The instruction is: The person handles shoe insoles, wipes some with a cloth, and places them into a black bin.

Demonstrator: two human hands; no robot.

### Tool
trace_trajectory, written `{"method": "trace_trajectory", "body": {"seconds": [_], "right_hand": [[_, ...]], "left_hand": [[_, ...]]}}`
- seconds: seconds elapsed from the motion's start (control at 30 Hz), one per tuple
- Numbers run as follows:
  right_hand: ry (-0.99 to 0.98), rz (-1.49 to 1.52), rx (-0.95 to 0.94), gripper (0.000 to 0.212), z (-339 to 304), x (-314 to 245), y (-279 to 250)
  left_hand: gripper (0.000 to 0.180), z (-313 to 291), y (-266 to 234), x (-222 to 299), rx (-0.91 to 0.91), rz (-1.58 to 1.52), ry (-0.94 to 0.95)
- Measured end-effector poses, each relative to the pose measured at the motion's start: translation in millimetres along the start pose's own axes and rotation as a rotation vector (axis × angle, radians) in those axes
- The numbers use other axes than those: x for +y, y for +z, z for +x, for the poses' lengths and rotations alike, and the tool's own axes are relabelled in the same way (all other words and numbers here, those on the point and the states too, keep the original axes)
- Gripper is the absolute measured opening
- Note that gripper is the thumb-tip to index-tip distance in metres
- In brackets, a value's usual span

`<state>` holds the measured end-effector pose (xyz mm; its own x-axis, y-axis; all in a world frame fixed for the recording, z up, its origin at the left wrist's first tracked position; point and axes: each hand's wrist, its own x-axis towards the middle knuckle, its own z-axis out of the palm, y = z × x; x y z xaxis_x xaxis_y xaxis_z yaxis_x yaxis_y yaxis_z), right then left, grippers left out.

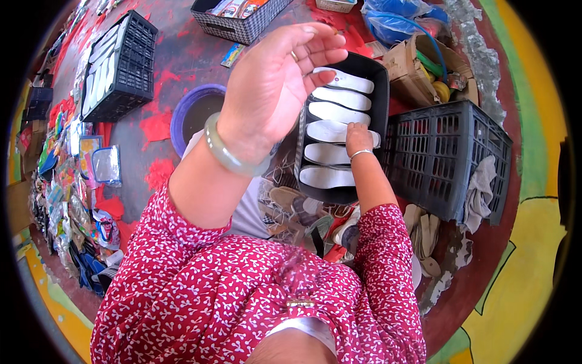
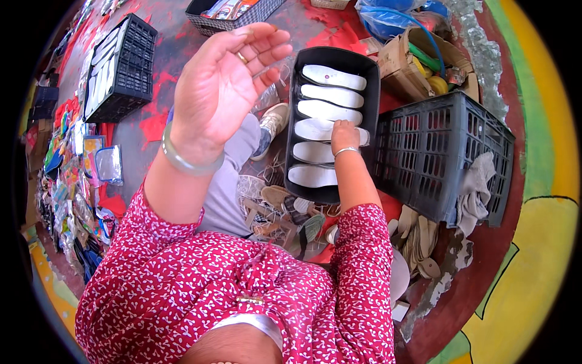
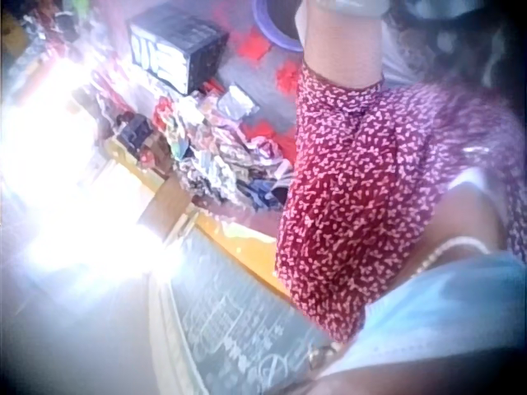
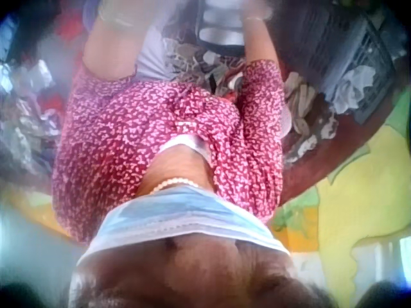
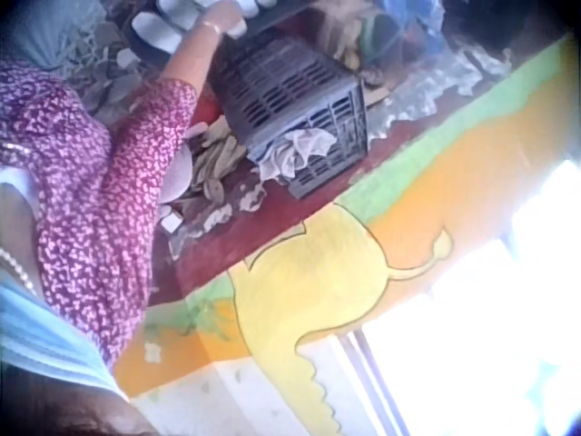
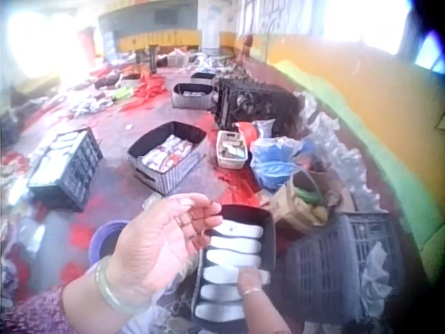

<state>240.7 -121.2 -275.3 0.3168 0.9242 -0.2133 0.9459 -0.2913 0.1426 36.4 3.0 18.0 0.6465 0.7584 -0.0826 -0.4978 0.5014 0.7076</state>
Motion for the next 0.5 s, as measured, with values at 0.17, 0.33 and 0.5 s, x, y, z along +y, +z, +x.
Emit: {"method": "trace_trajectory", "body": {"seconds": [0.17,0.33,0.5], "right_hand": [[-0.019,0.039,-0.122,0.018,18.6,-2.4,35.0],[0.055,0.156,-0.217,0.025,26.1,1.9,60.1],[0.098,0.24,-0.256,0.035,26.7,3.0,62.3]], "left_hand": [[0.037,-0.5,4.4,-1.2,-0.011,0.055,-0.06],[0.04,0.1,6.1,-3.4,-0.018,0.055,-0.091],[0.04,0.8,5.8,-6.0,-0.038,0.069,-0.128]]}}
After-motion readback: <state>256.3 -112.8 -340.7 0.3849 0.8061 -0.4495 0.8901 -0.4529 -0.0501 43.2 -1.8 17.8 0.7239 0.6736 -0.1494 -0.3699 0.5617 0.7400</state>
